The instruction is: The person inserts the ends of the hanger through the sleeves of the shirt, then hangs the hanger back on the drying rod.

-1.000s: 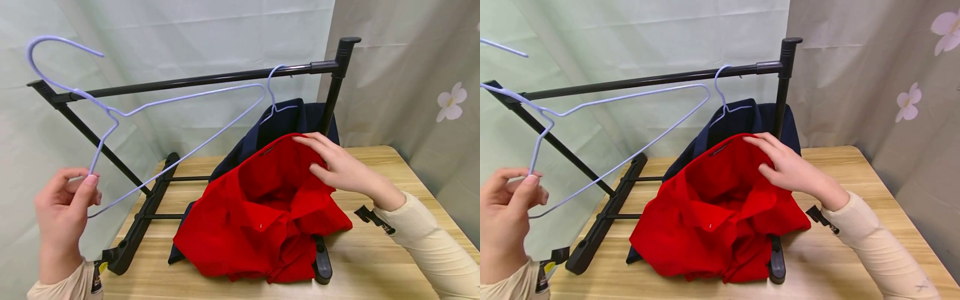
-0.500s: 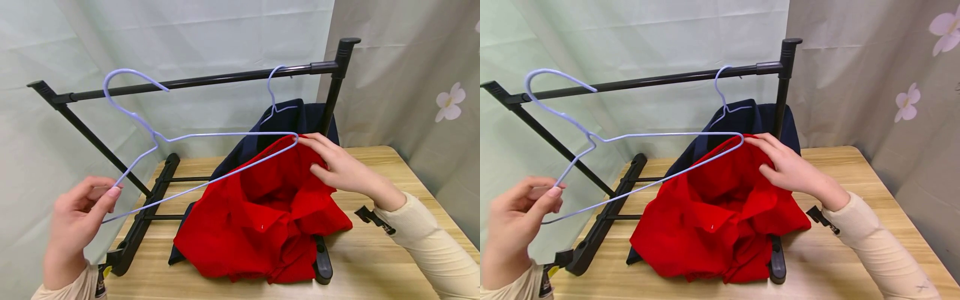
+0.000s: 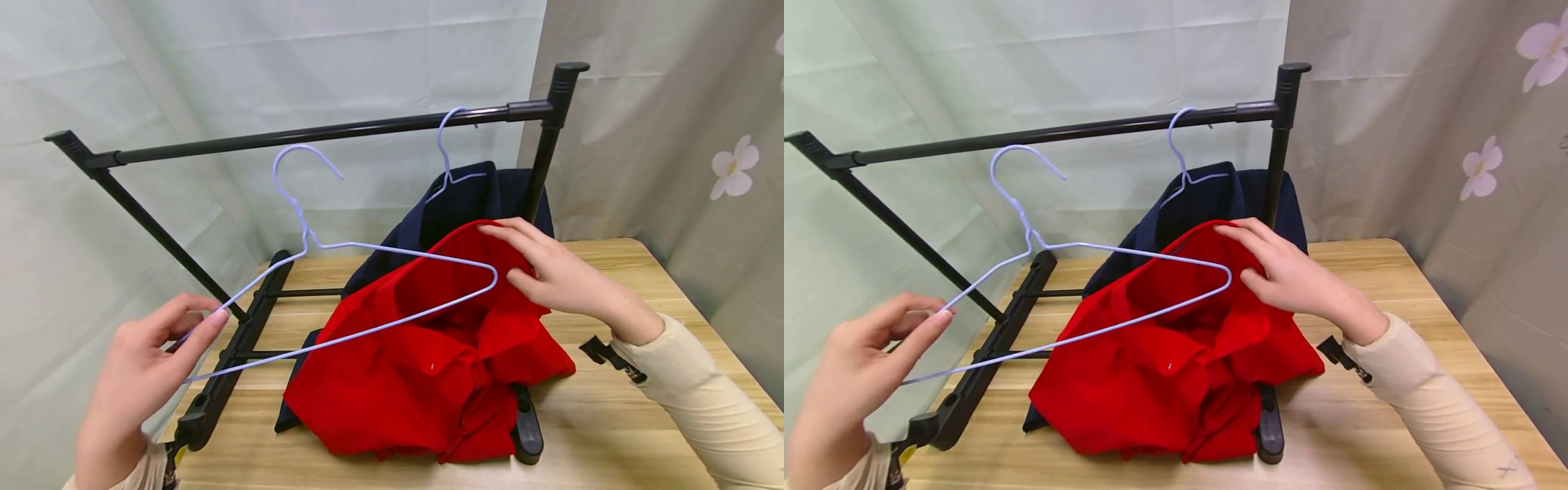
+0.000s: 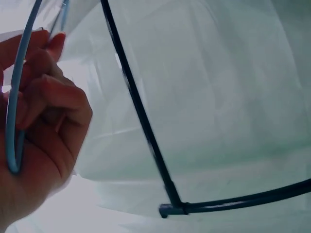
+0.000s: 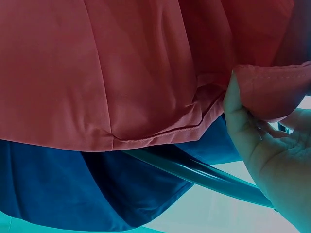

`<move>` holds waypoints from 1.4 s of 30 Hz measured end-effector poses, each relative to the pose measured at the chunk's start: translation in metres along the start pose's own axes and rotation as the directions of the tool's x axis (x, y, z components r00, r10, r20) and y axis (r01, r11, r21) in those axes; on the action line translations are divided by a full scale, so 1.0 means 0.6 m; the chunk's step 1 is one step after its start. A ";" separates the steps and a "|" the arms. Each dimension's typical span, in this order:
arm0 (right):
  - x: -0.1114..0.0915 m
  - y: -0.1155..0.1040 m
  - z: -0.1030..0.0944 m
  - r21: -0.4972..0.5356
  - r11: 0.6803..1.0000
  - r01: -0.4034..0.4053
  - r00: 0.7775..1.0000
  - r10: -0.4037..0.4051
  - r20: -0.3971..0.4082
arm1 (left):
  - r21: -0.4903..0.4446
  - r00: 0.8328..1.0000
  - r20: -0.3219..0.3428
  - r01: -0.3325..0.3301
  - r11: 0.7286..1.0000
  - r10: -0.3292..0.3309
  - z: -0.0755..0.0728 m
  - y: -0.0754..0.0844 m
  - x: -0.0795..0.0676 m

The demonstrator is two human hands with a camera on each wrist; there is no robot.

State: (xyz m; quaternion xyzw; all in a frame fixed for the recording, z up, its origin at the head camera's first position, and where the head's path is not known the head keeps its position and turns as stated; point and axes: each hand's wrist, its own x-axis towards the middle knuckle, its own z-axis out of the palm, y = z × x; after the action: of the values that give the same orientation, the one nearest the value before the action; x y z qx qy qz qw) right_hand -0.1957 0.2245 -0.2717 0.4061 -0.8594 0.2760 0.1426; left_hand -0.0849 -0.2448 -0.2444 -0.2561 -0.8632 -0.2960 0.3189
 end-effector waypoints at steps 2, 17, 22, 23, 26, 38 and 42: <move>0.001 0.000 -0.001 -0.003 1.000 0.008 1.000 -0.008 -0.001 | 0.038 0.999 -0.008 0.040 0.998 -0.040 0.001 0.011 0.000; 0.010 -0.007 -0.008 -0.031 0.997 0.065 0.998 -0.065 -0.005 | 0.201 0.981 -0.131 0.168 0.965 -0.144 0.009 0.096 0.012; 0.013 -0.013 -0.011 -0.056 0.996 0.073 0.997 -0.073 0.007 | 0.250 0.975 -0.169 0.182 0.951 -0.142 0.016 0.119 0.015; 0.014 -0.014 -0.012 -0.061 0.995 0.076 0.997 -0.076 0.007 | 0.269 0.977 -0.169 0.172 0.948 -0.130 0.017 0.122 0.017; 0.014 -0.018 -0.015 -0.068 0.995 0.078 0.997 -0.078 0.007 | 0.328 0.983 -0.163 0.139 0.934 -0.089 0.020 0.130 0.023; -0.006 -0.024 -0.013 -0.041 0.998 0.045 0.999 -0.045 -0.003 | 0.319 0.996 -0.085 -0.001 0.948 0.029 0.063 0.118 0.044; -0.005 -0.027 -0.012 -0.037 0.998 0.059 0.998 -0.059 0.004 | 0.254 0.999 -0.050 0.033 0.967 -0.021 0.075 0.101 0.040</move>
State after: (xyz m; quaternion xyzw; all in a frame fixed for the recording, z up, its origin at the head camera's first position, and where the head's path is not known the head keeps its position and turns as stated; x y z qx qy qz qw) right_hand -0.1813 0.2221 -0.2615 0.4289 -0.8523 0.2550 0.1568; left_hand -0.0808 -0.1665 -0.2344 -0.1941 -0.8898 -0.1931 0.3651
